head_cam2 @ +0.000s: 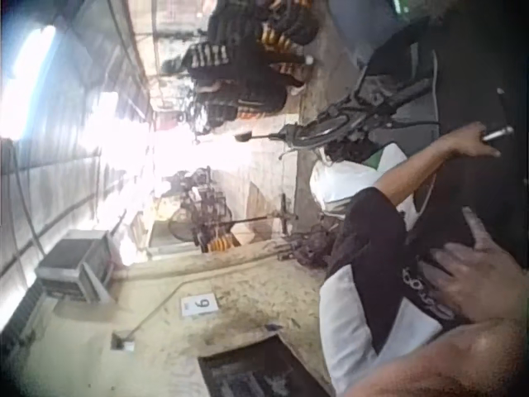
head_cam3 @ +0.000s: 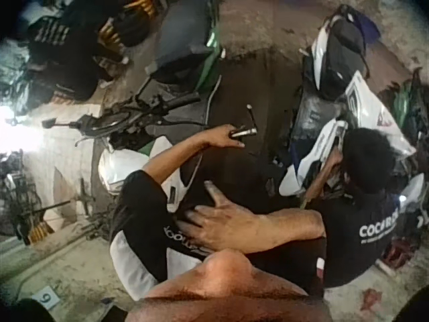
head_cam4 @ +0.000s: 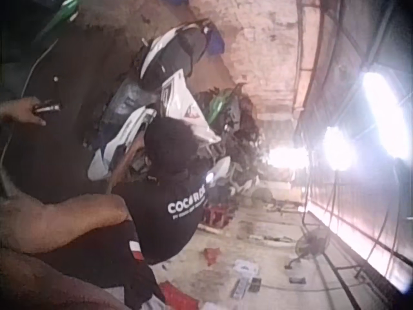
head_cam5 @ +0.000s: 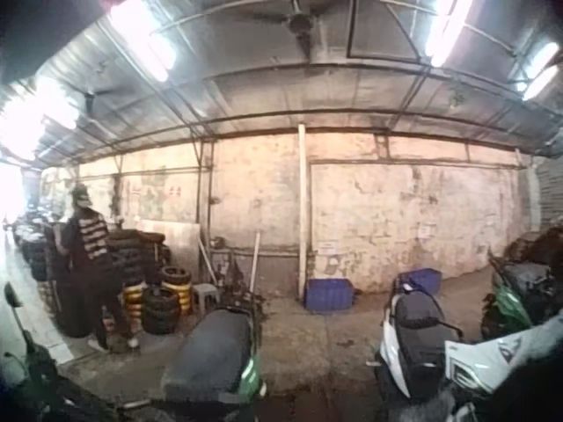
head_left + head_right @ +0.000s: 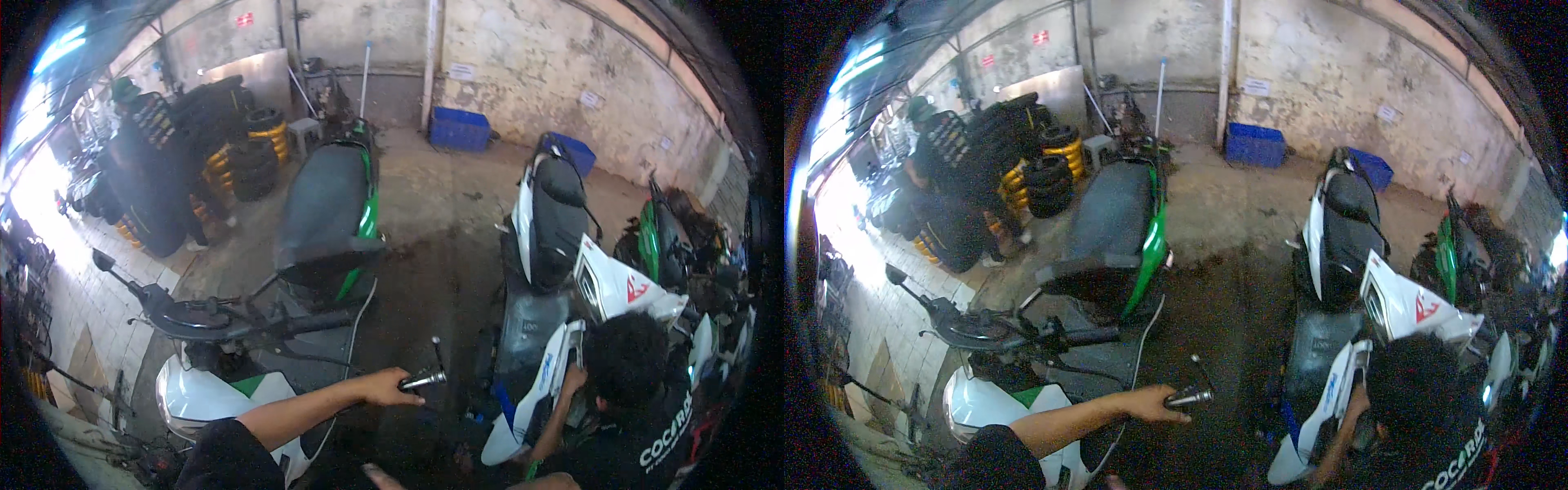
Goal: The person removes the front headlight and handle fairing of a motorcycle by hand and then uses a screwdriver to loosen screws on the dashboard area.
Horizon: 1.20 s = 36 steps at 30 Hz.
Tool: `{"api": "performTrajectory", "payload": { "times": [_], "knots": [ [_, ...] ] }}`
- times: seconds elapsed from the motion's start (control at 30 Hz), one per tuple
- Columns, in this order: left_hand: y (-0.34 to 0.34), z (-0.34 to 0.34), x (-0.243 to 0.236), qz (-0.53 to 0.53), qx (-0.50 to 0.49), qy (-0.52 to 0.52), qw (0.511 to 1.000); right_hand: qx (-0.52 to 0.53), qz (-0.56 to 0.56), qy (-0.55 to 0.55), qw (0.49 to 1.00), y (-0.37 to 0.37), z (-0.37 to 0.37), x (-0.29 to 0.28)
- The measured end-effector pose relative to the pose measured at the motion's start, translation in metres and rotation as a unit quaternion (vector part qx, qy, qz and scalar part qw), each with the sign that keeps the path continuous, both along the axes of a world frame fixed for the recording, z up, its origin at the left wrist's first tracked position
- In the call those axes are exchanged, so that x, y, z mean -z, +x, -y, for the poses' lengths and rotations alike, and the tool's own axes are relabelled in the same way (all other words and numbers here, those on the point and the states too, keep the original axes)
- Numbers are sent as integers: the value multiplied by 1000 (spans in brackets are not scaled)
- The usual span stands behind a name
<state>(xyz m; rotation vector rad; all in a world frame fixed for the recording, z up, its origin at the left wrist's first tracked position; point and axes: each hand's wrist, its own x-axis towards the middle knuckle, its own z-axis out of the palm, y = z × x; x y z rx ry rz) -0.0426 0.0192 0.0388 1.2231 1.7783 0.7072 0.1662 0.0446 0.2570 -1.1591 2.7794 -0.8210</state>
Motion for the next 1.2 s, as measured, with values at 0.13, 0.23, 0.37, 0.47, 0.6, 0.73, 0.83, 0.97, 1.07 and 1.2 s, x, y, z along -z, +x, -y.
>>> {"api": "performTrajectory", "payload": {
  "times": [0.13,0.23,0.37,0.47,0.6,0.73,0.83,0.97,1.07,1.2],
  "knots": [
    [14,-6,11,65,-22,7,998,-54,37,-86,994,-4,-14,8],
    [23,-11,18,121,-55,78,988,-72,58,-132,987,-2,-21,21],
    [42,-5,-2,123,-134,71,981,-104,96,-191,971,1,-22,41],
    [63,11,-14,-41,-232,4,972,-96,146,-276,945,2,-33,62],
    [92,41,-2,-52,-173,-49,982,246,187,-438,844,-6,-112,73],
    [125,65,-13,-13,-82,-178,981,259,239,-272,895,-14,-141,221],
    [141,86,13,35,-60,-207,976,171,482,-298,806,-19,-107,227],
    [137,110,52,89,-68,-131,985,168,361,-291,870,-8,-96,253],
    [113,105,50,247,-14,-183,951,225,205,-311,900,7,-84,285],
    [136,98,147,282,-46,-25,958,314,372,-477,732,22,-74,274]
  ]
}}
